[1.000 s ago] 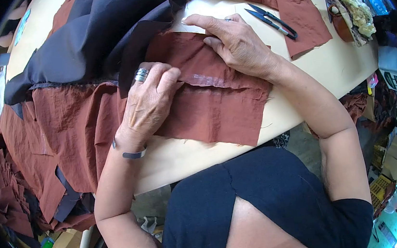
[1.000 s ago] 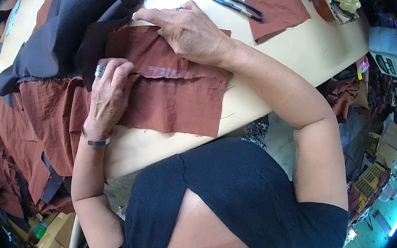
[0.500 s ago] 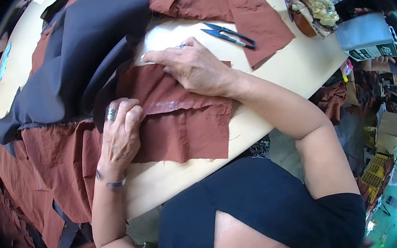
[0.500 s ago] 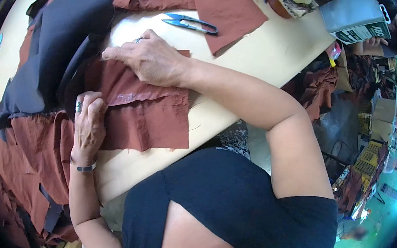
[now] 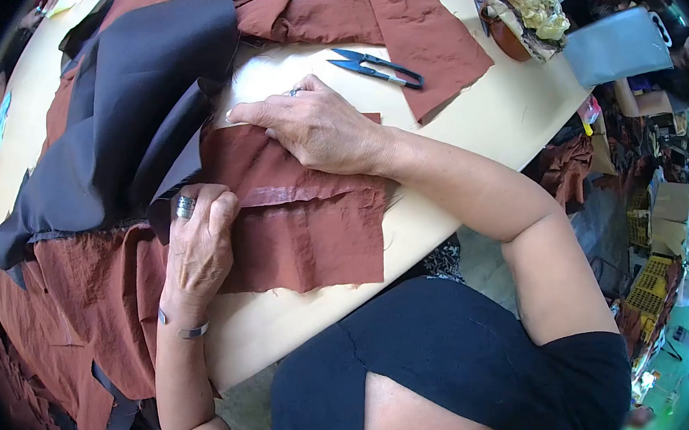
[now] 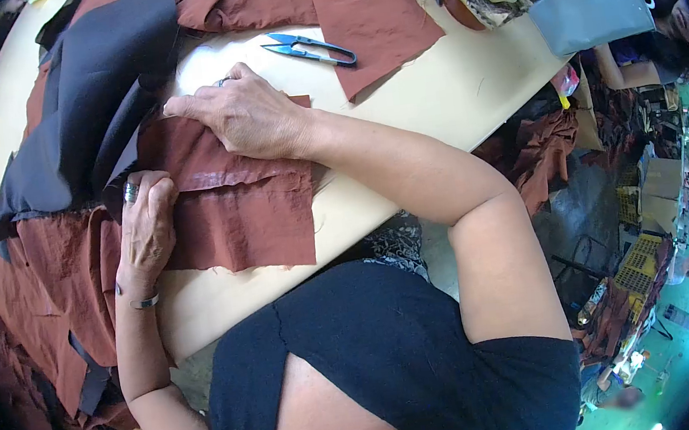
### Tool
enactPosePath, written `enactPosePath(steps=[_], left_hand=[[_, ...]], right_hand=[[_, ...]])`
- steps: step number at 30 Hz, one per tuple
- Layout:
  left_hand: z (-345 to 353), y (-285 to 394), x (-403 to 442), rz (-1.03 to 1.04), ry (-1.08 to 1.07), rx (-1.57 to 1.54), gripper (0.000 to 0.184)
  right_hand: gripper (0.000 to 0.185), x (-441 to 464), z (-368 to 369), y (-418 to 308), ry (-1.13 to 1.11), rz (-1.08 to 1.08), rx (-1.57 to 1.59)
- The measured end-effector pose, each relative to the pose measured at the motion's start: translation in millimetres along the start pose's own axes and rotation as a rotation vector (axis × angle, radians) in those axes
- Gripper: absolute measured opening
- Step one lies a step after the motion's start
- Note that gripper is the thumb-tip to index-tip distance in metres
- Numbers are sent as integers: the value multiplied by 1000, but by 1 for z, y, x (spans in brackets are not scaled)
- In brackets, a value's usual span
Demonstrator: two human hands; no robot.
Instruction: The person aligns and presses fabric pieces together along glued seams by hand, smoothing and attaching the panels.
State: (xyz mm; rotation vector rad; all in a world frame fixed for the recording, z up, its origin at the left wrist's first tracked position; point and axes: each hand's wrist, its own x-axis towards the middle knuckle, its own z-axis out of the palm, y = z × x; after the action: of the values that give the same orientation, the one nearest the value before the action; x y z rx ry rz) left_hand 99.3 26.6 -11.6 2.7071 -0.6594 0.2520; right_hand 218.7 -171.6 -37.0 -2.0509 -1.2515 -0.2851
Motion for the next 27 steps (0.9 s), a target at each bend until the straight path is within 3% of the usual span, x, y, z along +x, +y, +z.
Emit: enactPosePath(steps=[6, 10, 15, 25, 27], left_hand=[[-1, 6, 5, -55, -31, 49, 21], [-9, 24, -2, 64, 195, 107, 27], [-2, 65, -12, 67, -17, -54, 32], [18, 69, -10, -1, 22, 10, 42], [12, 67, -10, 30, 5, -1, 39]], right_hand=[[36, 1, -5, 0, 14, -10, -27], [45, 0, -18, 2, -36, 73, -47], [55, -7, -27, 3, -135, 77, -23], [54, -9, -26, 8, -88, 1, 11], [55, -8, -33, 1, -209, 112, 158]])
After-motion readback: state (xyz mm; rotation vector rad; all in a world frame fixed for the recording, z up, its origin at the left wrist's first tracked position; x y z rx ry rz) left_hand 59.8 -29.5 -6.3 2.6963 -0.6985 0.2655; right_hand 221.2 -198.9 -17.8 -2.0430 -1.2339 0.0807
